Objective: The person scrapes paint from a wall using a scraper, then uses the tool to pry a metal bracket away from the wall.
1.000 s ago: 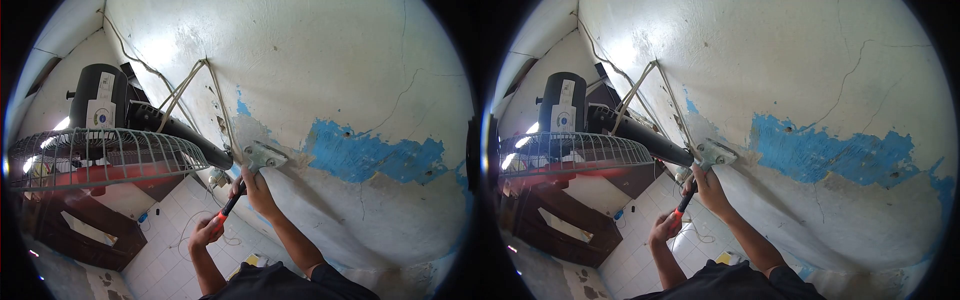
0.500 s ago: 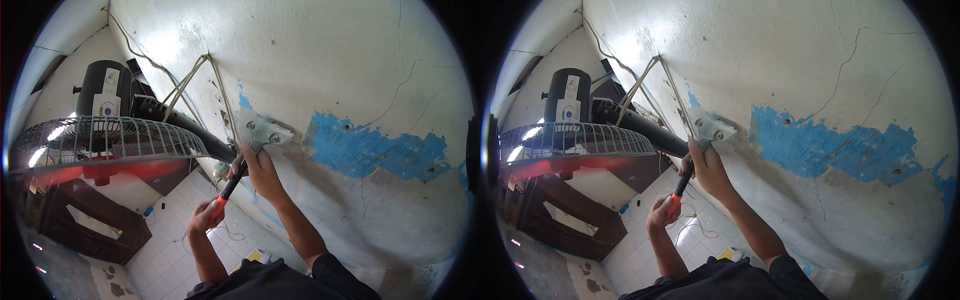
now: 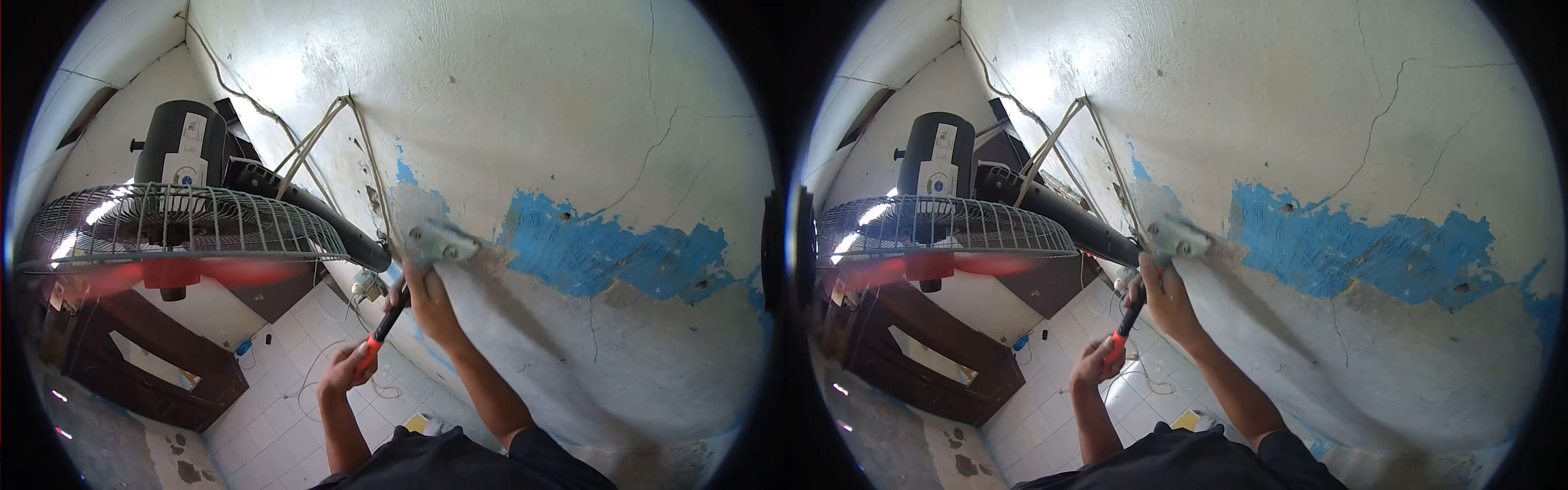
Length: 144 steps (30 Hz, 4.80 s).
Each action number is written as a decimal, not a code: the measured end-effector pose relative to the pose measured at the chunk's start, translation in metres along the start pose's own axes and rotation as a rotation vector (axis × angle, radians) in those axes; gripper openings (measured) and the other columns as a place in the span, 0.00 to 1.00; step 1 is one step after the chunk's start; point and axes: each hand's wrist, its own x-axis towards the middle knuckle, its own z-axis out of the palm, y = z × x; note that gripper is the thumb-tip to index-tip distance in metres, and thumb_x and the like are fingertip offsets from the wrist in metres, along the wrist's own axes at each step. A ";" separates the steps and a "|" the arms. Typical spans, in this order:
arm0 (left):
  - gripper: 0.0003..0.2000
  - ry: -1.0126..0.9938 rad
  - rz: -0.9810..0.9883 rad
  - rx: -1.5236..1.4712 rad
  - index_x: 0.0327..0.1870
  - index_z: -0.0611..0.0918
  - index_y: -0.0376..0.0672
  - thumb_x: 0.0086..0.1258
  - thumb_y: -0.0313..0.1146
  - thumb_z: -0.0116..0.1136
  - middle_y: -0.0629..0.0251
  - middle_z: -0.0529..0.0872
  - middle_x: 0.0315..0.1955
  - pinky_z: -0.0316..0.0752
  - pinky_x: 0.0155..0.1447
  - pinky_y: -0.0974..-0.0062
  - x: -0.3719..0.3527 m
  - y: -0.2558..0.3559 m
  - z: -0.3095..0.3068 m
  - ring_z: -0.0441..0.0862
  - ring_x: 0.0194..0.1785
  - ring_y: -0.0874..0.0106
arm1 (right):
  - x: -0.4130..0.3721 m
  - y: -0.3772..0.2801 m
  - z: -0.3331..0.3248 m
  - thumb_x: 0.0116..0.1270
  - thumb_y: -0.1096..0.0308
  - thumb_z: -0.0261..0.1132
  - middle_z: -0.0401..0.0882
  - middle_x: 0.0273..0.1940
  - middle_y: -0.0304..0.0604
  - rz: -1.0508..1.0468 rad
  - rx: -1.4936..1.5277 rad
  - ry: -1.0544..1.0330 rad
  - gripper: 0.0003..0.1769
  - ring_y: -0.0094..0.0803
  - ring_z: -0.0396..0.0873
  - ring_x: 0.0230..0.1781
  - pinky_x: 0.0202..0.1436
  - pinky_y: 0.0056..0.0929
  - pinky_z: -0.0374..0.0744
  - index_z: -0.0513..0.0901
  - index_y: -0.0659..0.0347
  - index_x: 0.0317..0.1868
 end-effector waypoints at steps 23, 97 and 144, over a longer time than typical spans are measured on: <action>0.26 -0.016 -0.004 -0.005 0.59 0.76 0.32 0.73 0.48 0.52 0.71 0.71 0.15 0.55 0.17 0.85 -0.001 -0.026 -0.007 0.61 0.14 0.84 | -0.015 0.014 -0.012 0.78 0.53 0.46 0.73 0.20 0.41 0.026 -0.030 0.010 0.23 0.32 0.79 0.23 0.35 0.31 0.80 0.69 0.63 0.30; 0.20 -0.043 -0.057 -0.024 0.46 0.78 0.35 0.74 0.48 0.50 0.70 0.72 0.15 0.56 0.16 0.83 0.005 -0.020 -0.007 0.63 0.14 0.83 | 0.002 0.020 -0.012 0.78 0.51 0.44 0.71 0.17 0.40 0.017 -0.101 -0.001 0.28 0.31 0.78 0.22 0.32 0.29 0.77 0.70 0.62 0.23; 0.23 -0.166 -0.080 0.080 0.62 0.74 0.35 0.76 0.45 0.48 0.73 0.70 0.15 0.58 0.18 0.83 0.002 -0.011 0.012 0.63 0.14 0.84 | -0.025 0.014 -0.003 0.77 0.49 0.47 0.65 0.19 0.35 -0.091 0.077 0.237 0.19 0.26 0.69 0.16 0.26 0.31 0.78 0.64 0.57 0.37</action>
